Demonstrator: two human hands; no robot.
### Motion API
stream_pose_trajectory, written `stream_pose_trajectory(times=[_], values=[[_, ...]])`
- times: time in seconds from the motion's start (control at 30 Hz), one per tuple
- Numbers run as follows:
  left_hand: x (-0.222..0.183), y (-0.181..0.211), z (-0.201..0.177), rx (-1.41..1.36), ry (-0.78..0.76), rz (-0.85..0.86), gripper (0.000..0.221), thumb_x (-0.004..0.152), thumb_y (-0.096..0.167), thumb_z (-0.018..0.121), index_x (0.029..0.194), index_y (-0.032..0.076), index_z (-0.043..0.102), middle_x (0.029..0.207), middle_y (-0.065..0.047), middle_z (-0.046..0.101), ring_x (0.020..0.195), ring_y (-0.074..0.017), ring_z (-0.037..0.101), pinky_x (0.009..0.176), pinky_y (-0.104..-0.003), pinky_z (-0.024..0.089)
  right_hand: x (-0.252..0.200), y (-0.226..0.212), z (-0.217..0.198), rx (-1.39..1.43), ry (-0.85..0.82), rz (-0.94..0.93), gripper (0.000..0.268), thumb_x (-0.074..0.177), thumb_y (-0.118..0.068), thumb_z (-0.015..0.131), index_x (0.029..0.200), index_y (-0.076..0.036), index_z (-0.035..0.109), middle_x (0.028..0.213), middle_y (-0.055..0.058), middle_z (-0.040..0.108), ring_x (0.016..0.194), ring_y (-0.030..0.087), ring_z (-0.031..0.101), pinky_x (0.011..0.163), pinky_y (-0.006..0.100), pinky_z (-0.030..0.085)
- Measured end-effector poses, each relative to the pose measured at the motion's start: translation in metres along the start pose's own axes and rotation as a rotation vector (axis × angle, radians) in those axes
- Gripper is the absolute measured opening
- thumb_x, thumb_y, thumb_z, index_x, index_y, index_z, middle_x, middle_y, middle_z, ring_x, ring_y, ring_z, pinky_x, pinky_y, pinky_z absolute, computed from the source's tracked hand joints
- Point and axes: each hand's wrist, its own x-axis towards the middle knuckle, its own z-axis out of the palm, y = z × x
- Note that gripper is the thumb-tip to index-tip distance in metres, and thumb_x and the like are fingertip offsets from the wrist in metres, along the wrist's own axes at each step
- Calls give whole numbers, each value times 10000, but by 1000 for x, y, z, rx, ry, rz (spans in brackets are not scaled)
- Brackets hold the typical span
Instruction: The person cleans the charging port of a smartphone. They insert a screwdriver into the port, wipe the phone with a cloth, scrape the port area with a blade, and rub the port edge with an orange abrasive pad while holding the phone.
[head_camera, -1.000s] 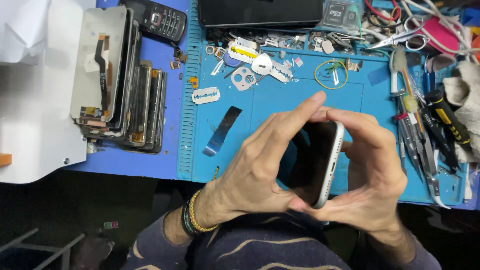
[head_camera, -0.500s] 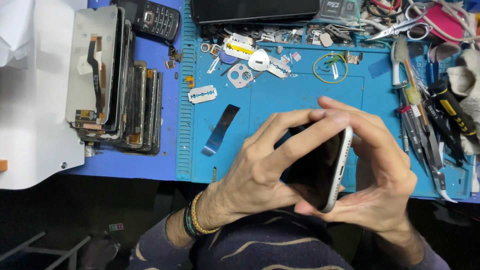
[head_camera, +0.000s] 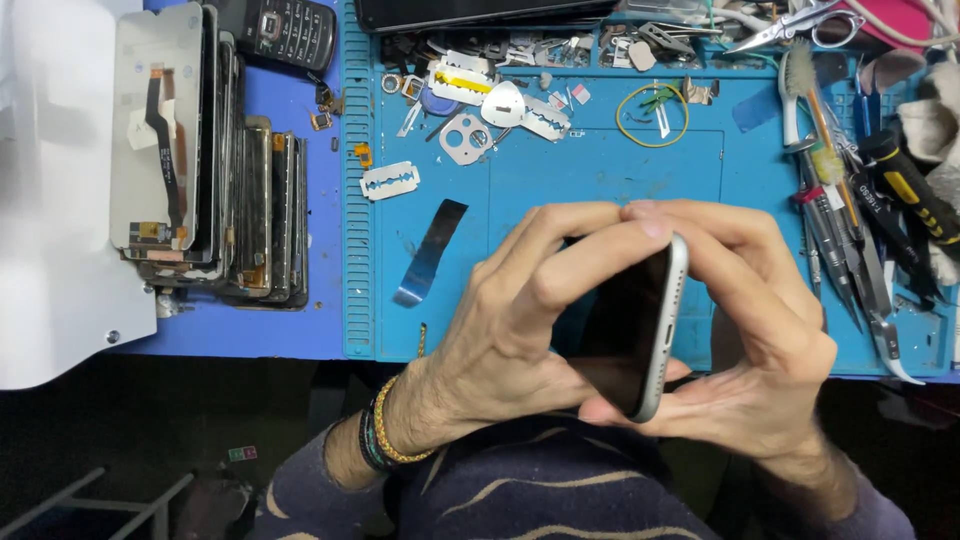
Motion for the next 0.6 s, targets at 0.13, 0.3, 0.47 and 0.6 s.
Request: stream_pose_trajectory(times=[0.13,0.3,0.47,0.6], values=[[3,-8,-1,-90,57,48,955,816,287,1001,1480,186,323,1414,-59,542,1250,-238,593,1065,-326,538,7,-2,5,-33,-21,15,962,613,-397,965,1378,35,573,1352,180,592,1269,282,621,1057,361,530],[-5,-13,0,-171,78,-46,1009,773,238,1039,1486,164,328,1429,-68,539,1244,-205,598,1083,-315,523,16,-7,10,40,-23,46,917,630,-354,963,1356,39,561,1338,183,568,1226,278,619,1035,367,567],[-2,-10,3,-186,92,-118,1042,759,256,1039,1500,136,316,1442,-82,510,1255,-207,599,1127,-310,522,14,-5,8,36,-46,-7,898,681,-318,946,1407,36,555,1399,200,568,1288,278,621,1092,402,539],[10,-3,5,-113,132,-163,1098,715,299,1018,1510,91,290,1418,-105,497,1267,-235,589,1104,-331,516,7,-6,4,28,-45,-52,700,813,-250,841,1377,59,563,1355,238,638,1298,325,654,1065,411,549]])
